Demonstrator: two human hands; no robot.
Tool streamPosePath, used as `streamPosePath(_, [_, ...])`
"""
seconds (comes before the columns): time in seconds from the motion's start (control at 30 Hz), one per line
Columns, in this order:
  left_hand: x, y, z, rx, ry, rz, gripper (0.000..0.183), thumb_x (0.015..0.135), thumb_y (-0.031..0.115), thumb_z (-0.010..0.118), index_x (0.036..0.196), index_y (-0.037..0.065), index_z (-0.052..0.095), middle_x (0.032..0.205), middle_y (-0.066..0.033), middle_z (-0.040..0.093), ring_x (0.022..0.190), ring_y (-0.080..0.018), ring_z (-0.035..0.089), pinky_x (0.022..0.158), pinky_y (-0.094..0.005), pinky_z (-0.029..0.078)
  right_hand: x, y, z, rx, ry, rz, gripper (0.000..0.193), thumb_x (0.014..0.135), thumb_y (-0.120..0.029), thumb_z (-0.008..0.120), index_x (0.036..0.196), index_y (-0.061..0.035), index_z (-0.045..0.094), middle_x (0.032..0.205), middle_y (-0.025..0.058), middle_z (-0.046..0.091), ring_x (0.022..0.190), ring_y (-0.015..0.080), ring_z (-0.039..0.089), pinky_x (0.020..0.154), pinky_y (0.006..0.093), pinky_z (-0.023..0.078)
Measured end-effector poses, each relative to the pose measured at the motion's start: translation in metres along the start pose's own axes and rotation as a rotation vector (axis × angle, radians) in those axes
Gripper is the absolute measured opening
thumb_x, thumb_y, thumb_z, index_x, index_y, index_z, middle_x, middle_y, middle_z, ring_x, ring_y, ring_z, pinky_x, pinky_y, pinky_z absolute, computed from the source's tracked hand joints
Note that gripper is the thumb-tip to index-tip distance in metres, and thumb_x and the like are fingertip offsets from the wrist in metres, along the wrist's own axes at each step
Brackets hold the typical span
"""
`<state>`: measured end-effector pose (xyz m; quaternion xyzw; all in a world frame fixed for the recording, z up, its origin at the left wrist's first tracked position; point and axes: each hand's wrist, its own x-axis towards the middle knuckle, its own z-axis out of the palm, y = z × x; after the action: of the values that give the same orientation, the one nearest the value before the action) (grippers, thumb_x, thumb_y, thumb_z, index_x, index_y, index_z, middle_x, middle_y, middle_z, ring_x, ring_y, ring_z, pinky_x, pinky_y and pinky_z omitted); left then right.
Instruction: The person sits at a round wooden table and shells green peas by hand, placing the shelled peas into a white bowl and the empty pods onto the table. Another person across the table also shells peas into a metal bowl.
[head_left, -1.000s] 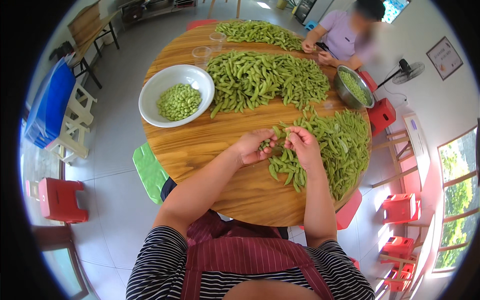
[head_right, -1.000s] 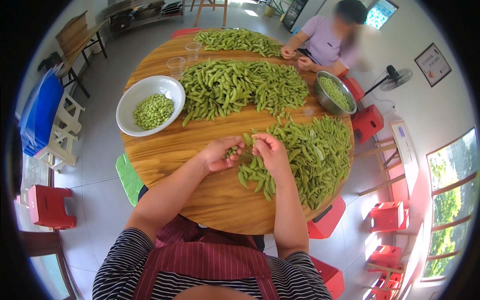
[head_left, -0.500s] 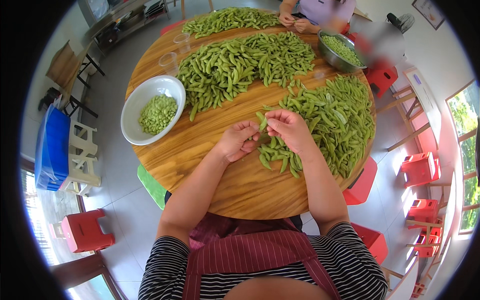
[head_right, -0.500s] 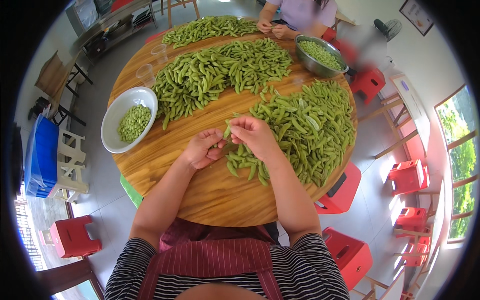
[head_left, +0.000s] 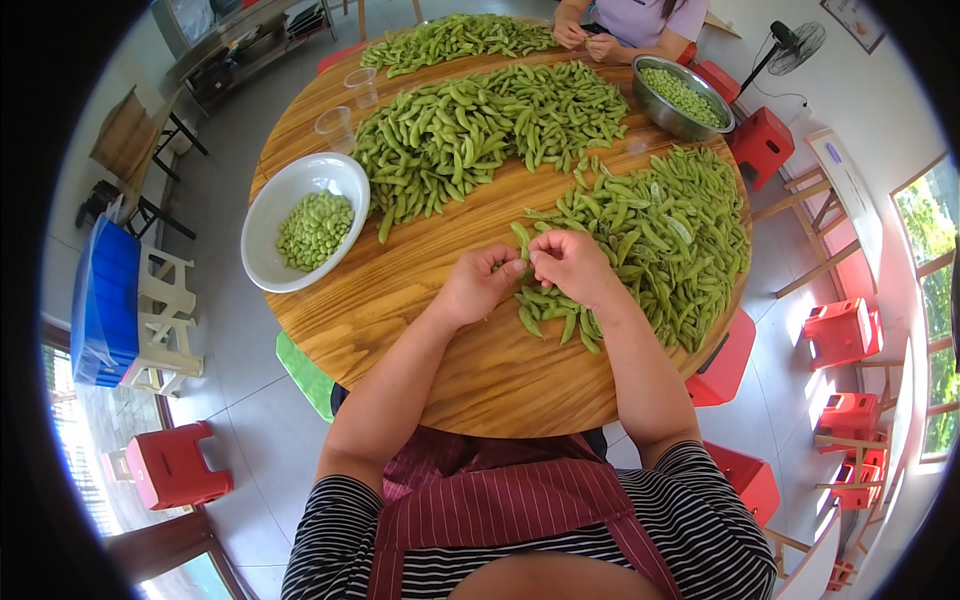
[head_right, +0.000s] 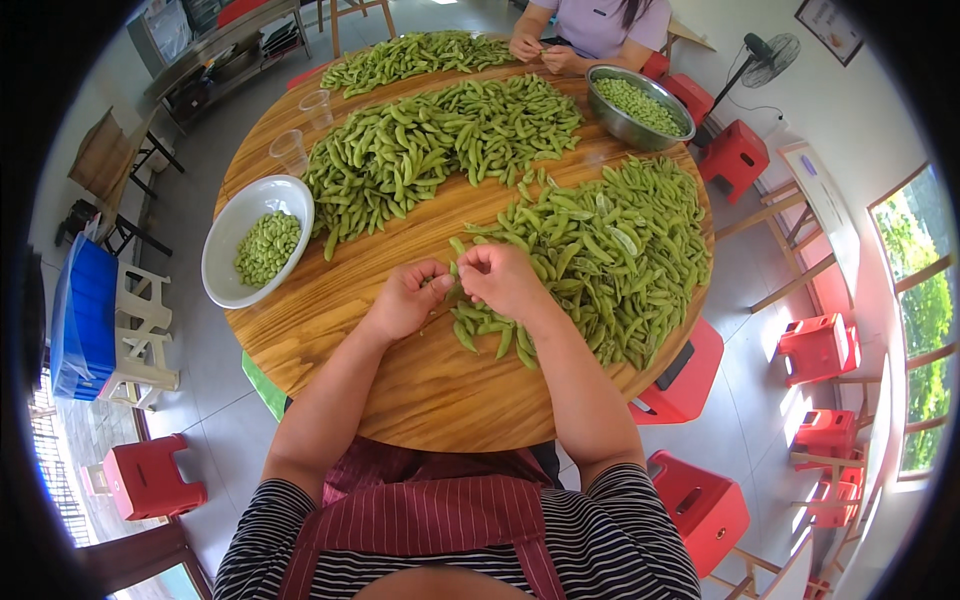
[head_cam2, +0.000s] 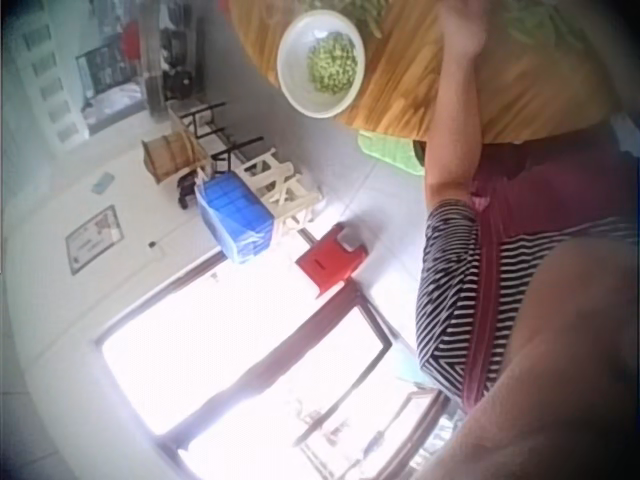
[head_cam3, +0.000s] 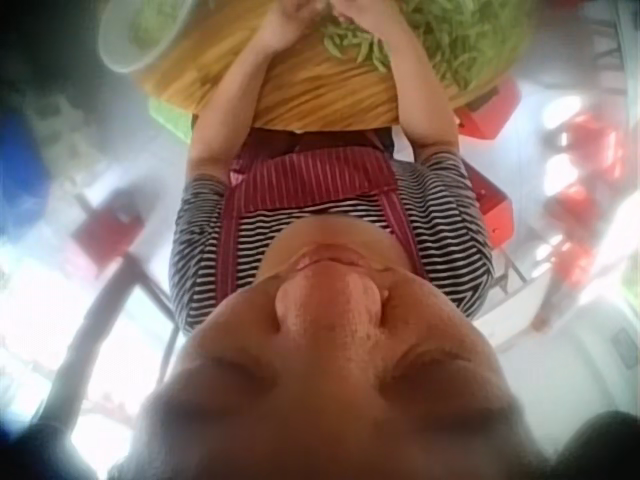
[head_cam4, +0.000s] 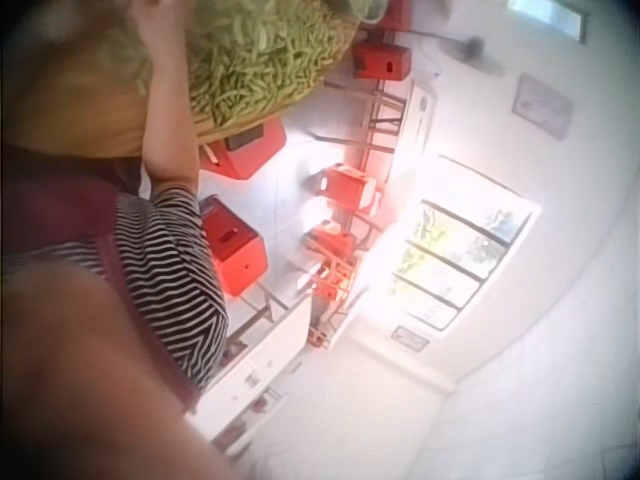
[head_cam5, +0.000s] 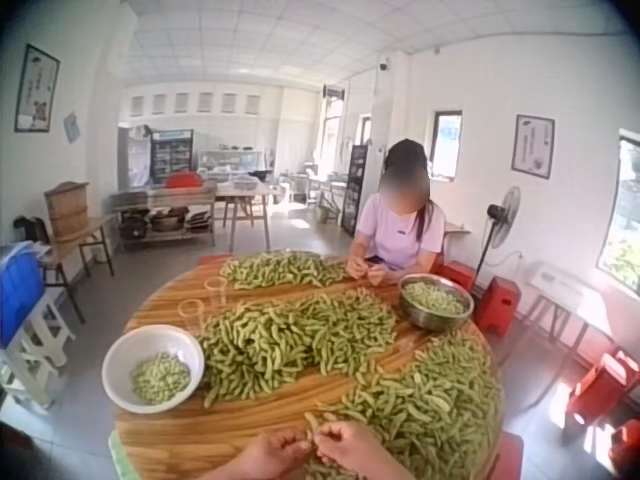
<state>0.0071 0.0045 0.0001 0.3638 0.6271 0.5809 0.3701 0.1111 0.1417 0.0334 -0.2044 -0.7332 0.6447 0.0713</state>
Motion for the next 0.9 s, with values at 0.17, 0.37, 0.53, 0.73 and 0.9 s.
streamPosePath(0.17, [-0.006,0.011,0.000,-0.327,-0.063,-0.101,0.014,0.089,0.021,0.052,0.085,0.007,0.053,0.063,0.0044,0.044,0.050,-0.0037,0.033,0.042,-0.0179,0.027,0.000,-0.002,0.007,0.097,-0.006,-0.007,0.008,0.079,-0.006,0.054,0.081,0.0019,0.056,0.063,0.0009,0.054,0.051,0.0061,0.047,0.046,0.0210,0.039])
streamPosePath(0.37, [-0.001,0.003,-0.010,-0.840,-0.277,-0.256,0.019,0.086,0.026,0.056,0.082,0.009,0.051,0.064,0.0026,0.044,0.048,-0.0042,0.029,0.041,-0.0169,0.022,-0.001,0.000,0.009,0.317,-0.053,0.035,0.007,0.079,-0.005,0.053,0.082,0.0005,0.055,0.064,0.0002,0.054,0.049,0.0063,0.046,0.046,0.0201,0.039])
streamPosePath(0.53, [0.002,-0.009,-0.007,-0.622,-0.237,-0.151,0.022,0.086,0.030,0.057,0.079,0.009,0.052,0.064,0.0026,0.043,0.049,-0.0044,0.030,0.042,-0.0169,0.023,-0.004,-0.003,0.012,0.146,-0.057,0.047,0.007,0.079,-0.006,0.054,0.081,0.0002,0.055,0.063,0.0008,0.054,0.050,0.0062,0.047,0.046,0.0199,0.039])
streamPosePath(0.73, [0.002,-0.003,-0.002,-0.454,-0.116,-0.175,0.023,0.089,0.028,0.052,0.081,0.007,0.055,0.066,0.0010,0.048,0.050,-0.0053,0.035,0.043,-0.0165,0.026,-0.003,0.000,0.014,0.095,-0.007,0.034,0.005,0.079,-0.005,0.052,0.079,-0.0001,0.054,0.063,0.0014,0.054,0.051,0.0062,0.048,0.046,0.0197,0.039])
streamPosePath(0.9, [0.001,0.002,0.003,-0.543,-0.060,-0.207,0.023,0.091,0.025,0.048,0.085,0.005,0.057,0.073,-0.0029,0.055,0.052,-0.0054,0.041,0.043,-0.0160,0.028,-0.006,-0.010,0.014,0.213,0.004,0.093,0.003,0.078,-0.004,0.051,0.079,-0.0008,0.053,0.063,0.0015,0.052,0.053,0.0068,0.048,0.048,0.0199,0.040])
